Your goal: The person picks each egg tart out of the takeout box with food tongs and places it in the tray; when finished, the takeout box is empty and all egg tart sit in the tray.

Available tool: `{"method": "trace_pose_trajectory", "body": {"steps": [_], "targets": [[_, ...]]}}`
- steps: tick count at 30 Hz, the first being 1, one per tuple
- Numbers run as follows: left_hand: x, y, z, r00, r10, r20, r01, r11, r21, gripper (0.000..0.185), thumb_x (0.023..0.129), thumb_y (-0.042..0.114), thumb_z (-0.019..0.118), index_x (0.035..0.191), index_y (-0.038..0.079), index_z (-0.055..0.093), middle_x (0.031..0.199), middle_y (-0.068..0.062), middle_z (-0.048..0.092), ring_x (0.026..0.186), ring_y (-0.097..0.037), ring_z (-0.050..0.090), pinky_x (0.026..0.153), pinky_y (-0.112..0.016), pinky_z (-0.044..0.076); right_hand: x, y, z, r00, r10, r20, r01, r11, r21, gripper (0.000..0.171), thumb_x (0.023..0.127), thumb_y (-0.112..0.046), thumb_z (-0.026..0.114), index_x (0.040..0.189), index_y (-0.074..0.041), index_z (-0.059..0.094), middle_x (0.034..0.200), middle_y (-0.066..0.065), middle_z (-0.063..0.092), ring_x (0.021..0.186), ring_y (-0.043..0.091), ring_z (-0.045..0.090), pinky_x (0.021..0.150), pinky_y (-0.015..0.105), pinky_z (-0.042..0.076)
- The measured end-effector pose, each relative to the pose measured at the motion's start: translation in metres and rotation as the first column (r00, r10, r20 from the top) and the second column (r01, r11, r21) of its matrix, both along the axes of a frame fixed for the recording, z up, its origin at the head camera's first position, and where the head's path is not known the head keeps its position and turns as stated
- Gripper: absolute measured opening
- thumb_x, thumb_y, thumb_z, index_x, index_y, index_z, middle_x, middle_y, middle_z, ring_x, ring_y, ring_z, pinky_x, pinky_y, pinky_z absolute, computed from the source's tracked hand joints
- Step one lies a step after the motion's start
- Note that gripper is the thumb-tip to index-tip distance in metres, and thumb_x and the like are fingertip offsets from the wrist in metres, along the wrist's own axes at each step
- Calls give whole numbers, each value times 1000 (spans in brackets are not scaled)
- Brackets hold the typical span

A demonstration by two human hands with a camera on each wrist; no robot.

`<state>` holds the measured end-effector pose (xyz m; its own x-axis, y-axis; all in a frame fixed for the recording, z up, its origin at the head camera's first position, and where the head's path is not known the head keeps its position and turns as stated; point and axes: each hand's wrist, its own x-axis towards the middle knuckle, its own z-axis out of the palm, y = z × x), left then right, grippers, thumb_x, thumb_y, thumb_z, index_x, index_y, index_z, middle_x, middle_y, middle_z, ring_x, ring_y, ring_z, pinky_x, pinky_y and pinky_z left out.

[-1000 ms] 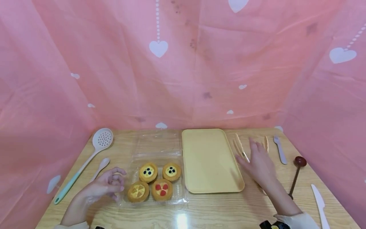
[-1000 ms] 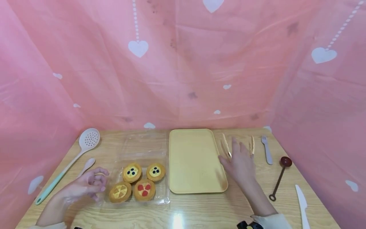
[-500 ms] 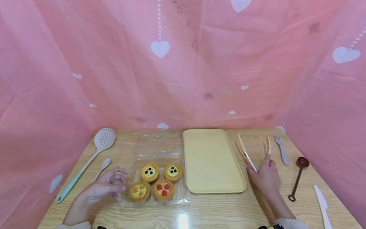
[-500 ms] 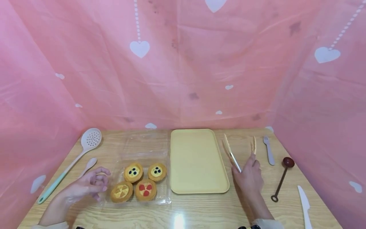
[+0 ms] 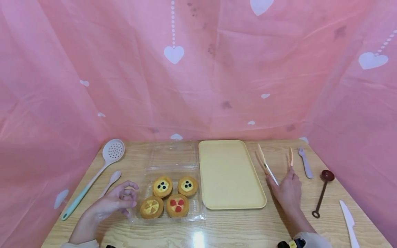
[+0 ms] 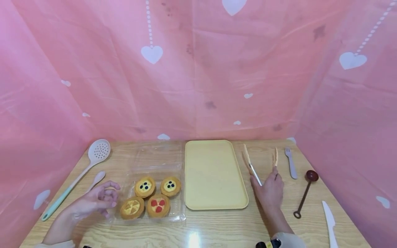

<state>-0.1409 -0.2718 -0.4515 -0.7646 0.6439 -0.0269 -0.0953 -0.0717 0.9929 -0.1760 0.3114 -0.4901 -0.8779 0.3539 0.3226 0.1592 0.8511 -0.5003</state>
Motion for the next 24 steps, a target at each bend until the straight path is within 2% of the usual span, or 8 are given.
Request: {"method": "trace_pose_trajectory", "body": {"steps": [5, 8, 14, 17, 21, 24], "targets": [[0, 2, -3, 1000, 5, 0, -5, 1000, -1, 37, 91, -12, 57, 121, 5, 44, 92, -1, 55, 75, -8, 58, 61, -34, 61, -1, 12, 18, 999, 43, 20, -43, 999, 10, 91, 87, -43, 73, 144, 13, 31, 121, 41, 50, 100, 59, 52, 73, 67, 44], [0, 2, -4, 1000, 12, 12, -12, 1000, -5, 36, 91, -12, 56, 121, 3, 42, 91, -2, 55, 76, -9, 58, 61, -36, 61, -4, 21, 36, 995, 96, 24, -97, 995, 35, 90, 87, -43, 73, 144, 14, 31, 123, 41, 50, 101, 58, 53, 71, 66, 45], [0, -1, -3, 999, -5, 51, 4, 1000, 20, 35, 94, -11, 54, 124, 4, 43, 91, -1, 58, 79, -12, 62, 63, -40, 61, -10, 33, 68, 983, 173, 53, -177, 981, 76, 90, 86, -41, 74, 140, 18, 33, 119, 44, 51, 93, 61, 55, 62, 62, 47], [0, -2, -3, 999, -9, 48, 8, 1000, 24, 36, 94, -11, 54, 124, 5, 44, 91, 0, 59, 79, -11, 62, 63, -38, 61, -12, 34, 78, 981, 178, 75, -184, 980, 78, 87, 86, -44, 72, 138, 16, 37, 119, 43, 52, 91, 61, 55, 60, 60, 46], [-1, -3, -3, 999, 2, 35, -3, 1000, 9, 37, 92, -11, 57, 124, 3, 43, 91, -1, 60, 78, -11, 62, 62, -35, 61, -12, 32, 86, 981, 171, 97, -180, 979, 95, 83, 84, -50, 72, 134, 10, 44, 117, 38, 57, 82, 55, 58, 52, 48, 44], [-1, -3, -2, 1000, 10, 25, -10, 1000, -1, 38, 91, -11, 57, 124, 1, 42, 90, -2, 60, 78, -12, 62, 61, -34, 61, -13, 30, 90, 977, 190, 93, -199, 975, 102, 92, 82, -57, 73, 140, 7, 44, 125, 36, 56, 82, 55, 58, 49, 42, 40]]}}
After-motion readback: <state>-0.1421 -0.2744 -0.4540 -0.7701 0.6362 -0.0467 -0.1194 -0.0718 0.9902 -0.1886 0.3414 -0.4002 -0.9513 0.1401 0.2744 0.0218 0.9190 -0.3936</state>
